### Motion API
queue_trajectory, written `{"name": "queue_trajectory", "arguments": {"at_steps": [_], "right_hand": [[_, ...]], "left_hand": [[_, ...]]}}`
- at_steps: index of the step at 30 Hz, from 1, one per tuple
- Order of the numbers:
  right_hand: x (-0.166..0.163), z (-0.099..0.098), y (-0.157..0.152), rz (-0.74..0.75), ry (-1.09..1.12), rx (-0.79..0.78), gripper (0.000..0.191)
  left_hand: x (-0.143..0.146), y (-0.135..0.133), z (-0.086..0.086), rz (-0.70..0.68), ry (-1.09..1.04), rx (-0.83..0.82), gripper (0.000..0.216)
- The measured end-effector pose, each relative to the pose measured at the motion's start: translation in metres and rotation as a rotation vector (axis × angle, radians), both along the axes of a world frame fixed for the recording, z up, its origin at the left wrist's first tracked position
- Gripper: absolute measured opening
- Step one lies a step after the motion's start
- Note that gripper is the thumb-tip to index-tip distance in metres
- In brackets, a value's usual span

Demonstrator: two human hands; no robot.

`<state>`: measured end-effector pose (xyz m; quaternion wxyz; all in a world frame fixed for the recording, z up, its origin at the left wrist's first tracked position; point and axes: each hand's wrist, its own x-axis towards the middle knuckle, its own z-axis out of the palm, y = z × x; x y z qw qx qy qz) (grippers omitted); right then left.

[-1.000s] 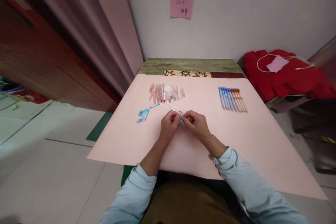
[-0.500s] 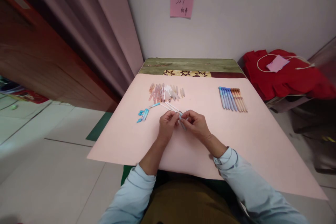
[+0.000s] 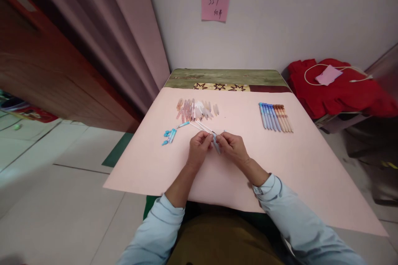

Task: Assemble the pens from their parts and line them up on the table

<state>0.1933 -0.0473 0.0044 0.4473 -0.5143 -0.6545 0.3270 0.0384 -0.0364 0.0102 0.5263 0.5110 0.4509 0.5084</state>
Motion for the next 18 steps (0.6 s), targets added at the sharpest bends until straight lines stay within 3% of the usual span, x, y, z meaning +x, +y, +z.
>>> {"name": "queue_trajectory", "arguments": {"at_steps": [7,18], "right_hand": [[-0.0008,0.0013,-0.0018,0.007,-0.055,0.022,0.038],[-0.0035,0.0053,-0.0041,0.002,0.033,0.041,0.023]], "left_hand": [[0.0004,-0.0004,0.0006,-0.001,-0.003,-0.008,0.027],[-0.0001,-0.0008,0.0019,-0.019,-0.008,0.029,0.028]]}}
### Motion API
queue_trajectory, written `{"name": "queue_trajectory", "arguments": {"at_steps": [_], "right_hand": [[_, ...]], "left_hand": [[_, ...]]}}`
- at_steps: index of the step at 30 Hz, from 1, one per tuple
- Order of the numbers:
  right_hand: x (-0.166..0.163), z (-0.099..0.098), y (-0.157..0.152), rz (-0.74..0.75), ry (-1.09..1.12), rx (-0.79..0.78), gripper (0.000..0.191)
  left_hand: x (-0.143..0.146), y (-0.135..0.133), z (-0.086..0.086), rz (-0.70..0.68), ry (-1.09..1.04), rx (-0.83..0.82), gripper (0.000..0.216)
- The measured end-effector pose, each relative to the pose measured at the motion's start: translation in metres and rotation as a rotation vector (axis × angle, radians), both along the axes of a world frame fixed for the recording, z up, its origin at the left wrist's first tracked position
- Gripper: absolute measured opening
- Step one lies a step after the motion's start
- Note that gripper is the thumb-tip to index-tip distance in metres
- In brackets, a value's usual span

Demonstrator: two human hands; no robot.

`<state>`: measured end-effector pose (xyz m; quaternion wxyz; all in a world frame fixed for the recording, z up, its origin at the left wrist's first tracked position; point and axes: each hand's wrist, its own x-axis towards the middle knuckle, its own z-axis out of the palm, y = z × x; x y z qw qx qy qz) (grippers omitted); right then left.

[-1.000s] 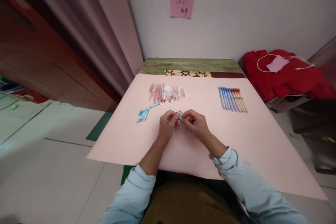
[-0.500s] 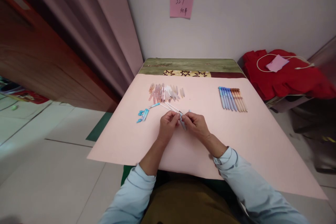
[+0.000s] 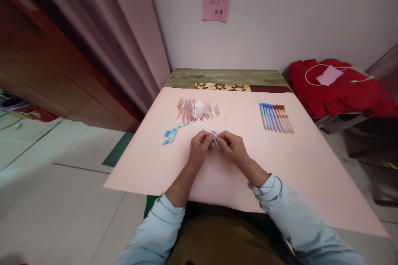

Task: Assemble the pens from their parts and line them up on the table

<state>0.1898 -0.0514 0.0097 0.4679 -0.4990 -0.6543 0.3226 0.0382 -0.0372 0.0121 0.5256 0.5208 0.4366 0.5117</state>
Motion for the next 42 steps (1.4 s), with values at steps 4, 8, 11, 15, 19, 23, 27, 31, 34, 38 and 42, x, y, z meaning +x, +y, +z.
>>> {"name": "queue_trajectory", "arguments": {"at_steps": [4,8,11,15,19,23,27,31,34,38,42], "right_hand": [[-0.0005,-0.0007,0.0002,-0.014,0.031,-0.011,0.022],[0.0004,-0.0028,0.0013,-0.039,0.03,-0.013,0.021],[0.001,-0.0042,0.0022,-0.042,0.038,-0.016,0.021],[0.0011,-0.006,0.0029,-0.055,0.04,-0.013,0.024],[0.0007,-0.0055,0.0022,-0.064,0.049,-0.01,0.025],[0.0005,-0.0018,0.0007,-0.079,0.057,0.016,0.021],[0.0006,0.0008,-0.0001,-0.092,0.054,0.038,0.016],[0.0007,0.0017,-0.0005,-0.049,0.085,0.034,0.018],[0.0018,0.0008,0.0,-0.032,0.08,0.006,0.022],[0.0046,-0.0029,0.0027,-0.054,0.014,-0.013,0.036],[0.0051,-0.0058,0.0048,-0.057,-0.048,0.004,0.042]], "left_hand": [[-0.0002,0.0004,-0.0009,-0.015,0.0,-0.002,0.029],[0.0005,0.0012,-0.0042,-0.057,-0.03,-0.046,0.027],[0.0006,0.0014,-0.0055,-0.08,-0.056,-0.063,0.027],[0.0005,0.0012,-0.0052,-0.074,-0.088,-0.084,0.025],[0.0004,0.0014,-0.0054,-0.068,-0.087,-0.082,0.023],[0.0003,0.0018,-0.0059,-0.064,-0.081,-0.084,0.022],[0.0003,0.0018,-0.006,-0.075,-0.067,-0.074,0.021],[0.0004,0.0024,-0.007,-0.081,-0.084,-0.072,0.022],[0.0001,0.0031,-0.0081,-0.095,-0.095,-0.082,0.023],[-0.0008,0.0031,-0.0076,-0.099,-0.061,-0.057,0.022],[-0.0009,0.0022,-0.006,-0.104,-0.033,-0.028,0.022]]}}
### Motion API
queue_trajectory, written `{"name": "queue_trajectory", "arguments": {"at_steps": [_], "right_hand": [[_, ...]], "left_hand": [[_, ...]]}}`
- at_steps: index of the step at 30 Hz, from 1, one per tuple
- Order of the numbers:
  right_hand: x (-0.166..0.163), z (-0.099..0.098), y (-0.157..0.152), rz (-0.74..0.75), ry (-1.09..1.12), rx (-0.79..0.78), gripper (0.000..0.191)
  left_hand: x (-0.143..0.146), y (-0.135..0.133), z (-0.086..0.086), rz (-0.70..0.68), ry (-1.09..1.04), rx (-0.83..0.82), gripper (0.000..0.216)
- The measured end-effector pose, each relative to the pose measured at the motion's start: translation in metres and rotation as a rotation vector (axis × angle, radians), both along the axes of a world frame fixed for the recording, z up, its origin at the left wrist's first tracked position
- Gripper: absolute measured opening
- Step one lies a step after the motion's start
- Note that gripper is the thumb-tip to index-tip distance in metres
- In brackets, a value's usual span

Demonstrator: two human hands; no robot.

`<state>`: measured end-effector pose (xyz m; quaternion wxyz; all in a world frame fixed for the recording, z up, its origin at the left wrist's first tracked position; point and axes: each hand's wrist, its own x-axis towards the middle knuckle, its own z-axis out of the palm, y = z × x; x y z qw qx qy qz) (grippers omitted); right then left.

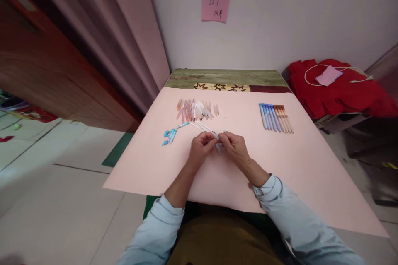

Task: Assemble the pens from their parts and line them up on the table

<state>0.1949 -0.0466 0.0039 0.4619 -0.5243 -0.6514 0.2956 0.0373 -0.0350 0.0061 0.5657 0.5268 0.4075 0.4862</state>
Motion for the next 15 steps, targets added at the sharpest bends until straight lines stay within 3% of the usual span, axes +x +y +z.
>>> {"name": "queue_trajectory", "arguments": {"at_steps": [15], "right_hand": [[-0.0043,0.0087,-0.0061,-0.017,0.06,0.028,0.015]], "left_hand": [[0.0008,-0.0003,0.0017,0.021,-0.007,-0.019,0.023]]}}
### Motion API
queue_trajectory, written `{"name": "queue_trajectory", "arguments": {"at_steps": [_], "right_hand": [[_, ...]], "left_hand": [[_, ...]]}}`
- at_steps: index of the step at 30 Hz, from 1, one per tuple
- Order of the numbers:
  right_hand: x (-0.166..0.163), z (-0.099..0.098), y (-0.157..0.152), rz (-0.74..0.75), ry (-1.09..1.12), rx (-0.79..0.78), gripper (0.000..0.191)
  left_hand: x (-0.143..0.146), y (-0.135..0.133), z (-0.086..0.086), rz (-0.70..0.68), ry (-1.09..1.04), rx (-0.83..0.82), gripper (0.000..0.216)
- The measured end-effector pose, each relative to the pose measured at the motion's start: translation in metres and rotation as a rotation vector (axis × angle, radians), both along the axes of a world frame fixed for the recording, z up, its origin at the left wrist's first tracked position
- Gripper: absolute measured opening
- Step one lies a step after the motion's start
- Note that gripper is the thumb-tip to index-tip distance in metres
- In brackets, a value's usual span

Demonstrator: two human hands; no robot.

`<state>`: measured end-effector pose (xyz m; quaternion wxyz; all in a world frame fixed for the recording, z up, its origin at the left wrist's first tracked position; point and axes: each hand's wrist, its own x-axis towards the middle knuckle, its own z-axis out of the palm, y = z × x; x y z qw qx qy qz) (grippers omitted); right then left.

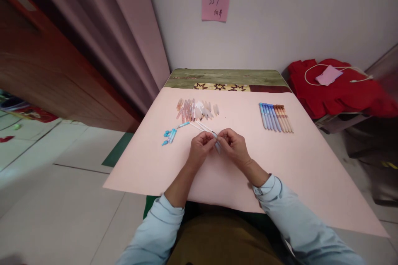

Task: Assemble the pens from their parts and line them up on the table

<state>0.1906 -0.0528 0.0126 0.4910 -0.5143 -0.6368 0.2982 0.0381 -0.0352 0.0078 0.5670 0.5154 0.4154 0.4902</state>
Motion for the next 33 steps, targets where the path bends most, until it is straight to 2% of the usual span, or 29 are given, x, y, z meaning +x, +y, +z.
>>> {"name": "queue_trajectory", "arguments": {"at_steps": [10,22,33], "right_hand": [[-0.0007,0.0028,-0.0016,-0.027,-0.021,0.045,0.014],[0.0029,-0.0063,0.0033,-0.094,-0.075,0.0,0.025],[0.0012,-0.0065,0.0037,-0.138,0.0,-0.043,0.028]], "left_hand": [[0.001,-0.0013,-0.0014,0.04,0.034,0.027,0.022],[-0.0001,0.0,-0.0038,-0.013,0.024,0.001,0.023],[0.0035,-0.0008,-0.0007,0.071,0.004,-0.021,0.023]]}}
